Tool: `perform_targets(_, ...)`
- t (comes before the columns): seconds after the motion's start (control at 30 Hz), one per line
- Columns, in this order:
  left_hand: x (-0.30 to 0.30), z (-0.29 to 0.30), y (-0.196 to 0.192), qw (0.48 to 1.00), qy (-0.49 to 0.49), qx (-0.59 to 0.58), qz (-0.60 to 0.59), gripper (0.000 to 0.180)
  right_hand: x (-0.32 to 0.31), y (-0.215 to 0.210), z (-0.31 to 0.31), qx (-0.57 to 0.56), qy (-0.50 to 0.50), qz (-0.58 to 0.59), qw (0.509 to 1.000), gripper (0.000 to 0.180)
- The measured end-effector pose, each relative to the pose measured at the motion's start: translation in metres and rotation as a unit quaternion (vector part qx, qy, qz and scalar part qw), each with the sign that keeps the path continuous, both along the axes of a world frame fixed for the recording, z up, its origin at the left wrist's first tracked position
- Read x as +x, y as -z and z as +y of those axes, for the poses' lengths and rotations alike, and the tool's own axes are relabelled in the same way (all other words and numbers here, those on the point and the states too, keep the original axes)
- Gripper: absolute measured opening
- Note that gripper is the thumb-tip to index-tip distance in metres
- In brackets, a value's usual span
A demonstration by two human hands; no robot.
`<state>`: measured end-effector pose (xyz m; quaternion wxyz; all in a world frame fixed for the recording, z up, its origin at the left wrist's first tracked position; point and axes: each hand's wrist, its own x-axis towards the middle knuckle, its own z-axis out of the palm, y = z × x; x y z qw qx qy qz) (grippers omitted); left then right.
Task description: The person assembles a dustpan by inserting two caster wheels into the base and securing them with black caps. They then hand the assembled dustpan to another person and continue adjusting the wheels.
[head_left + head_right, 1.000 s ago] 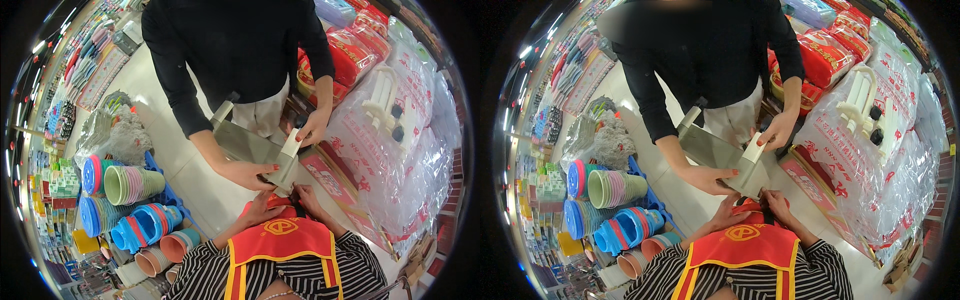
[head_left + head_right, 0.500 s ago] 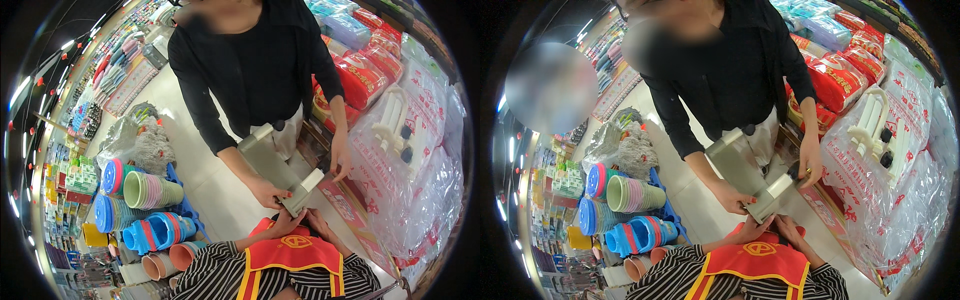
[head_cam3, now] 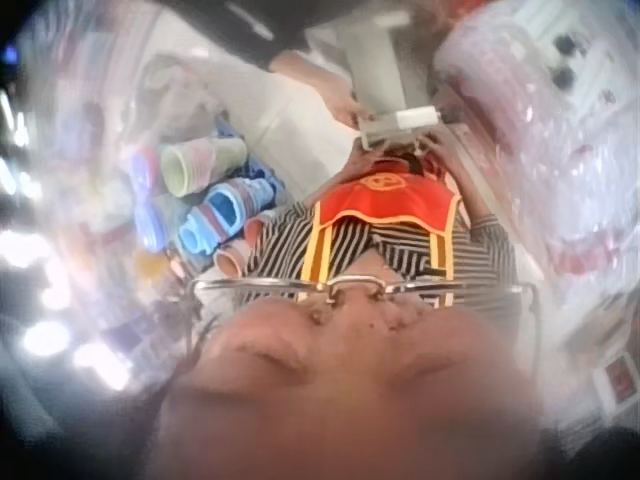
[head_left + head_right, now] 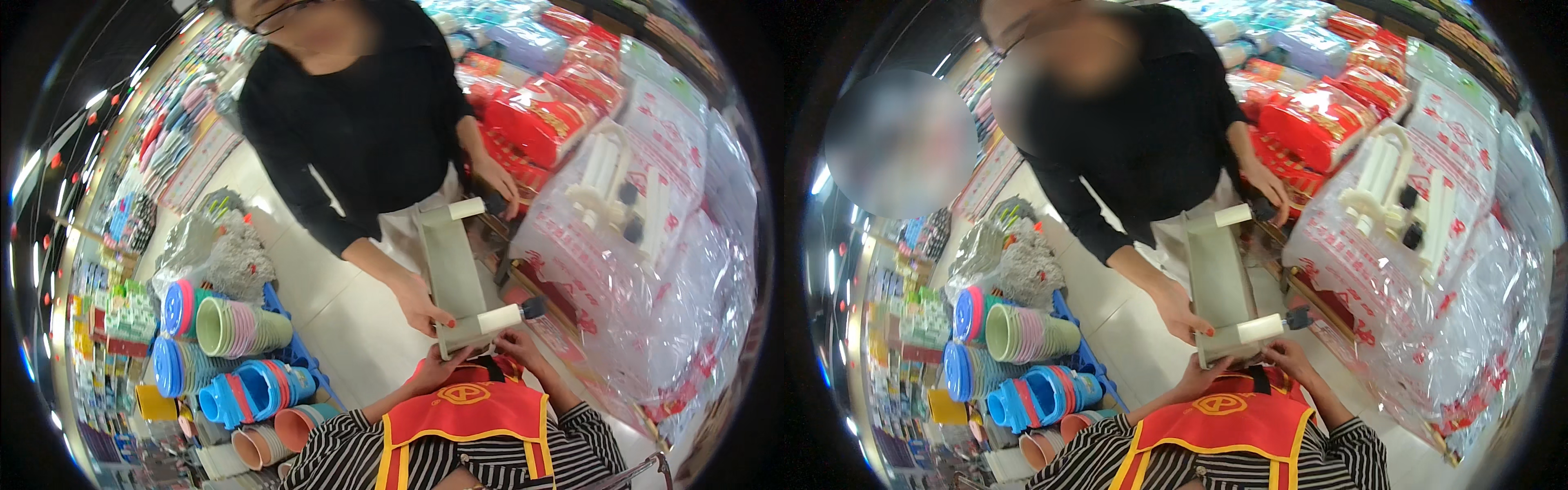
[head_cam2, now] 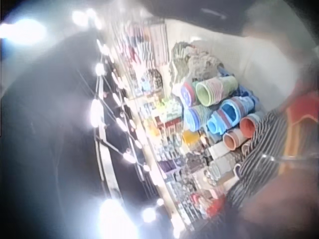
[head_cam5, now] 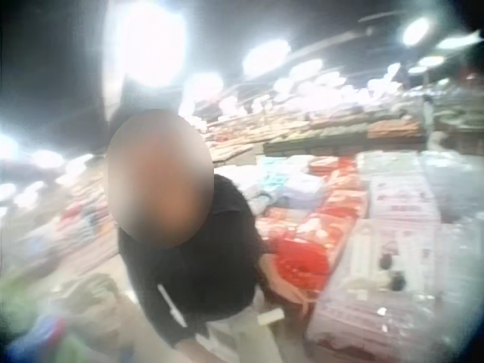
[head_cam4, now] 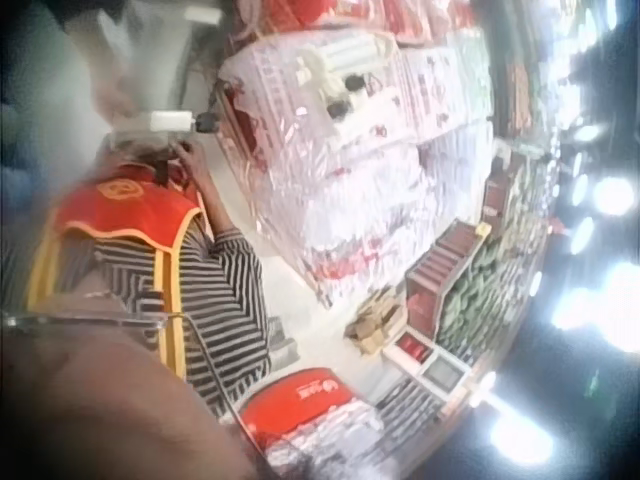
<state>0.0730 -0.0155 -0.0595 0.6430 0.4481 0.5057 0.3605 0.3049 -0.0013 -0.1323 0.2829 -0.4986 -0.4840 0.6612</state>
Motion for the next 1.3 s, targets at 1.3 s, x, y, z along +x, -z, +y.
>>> perform_targets(1.3, -0.098, 0.06, -0.01, 0.888, -0.133, -0.008, -0.44, 0.049, 0.047, 0.151, -0.06, -0.198, 0.338, 0.158, 0.906, 0.079)
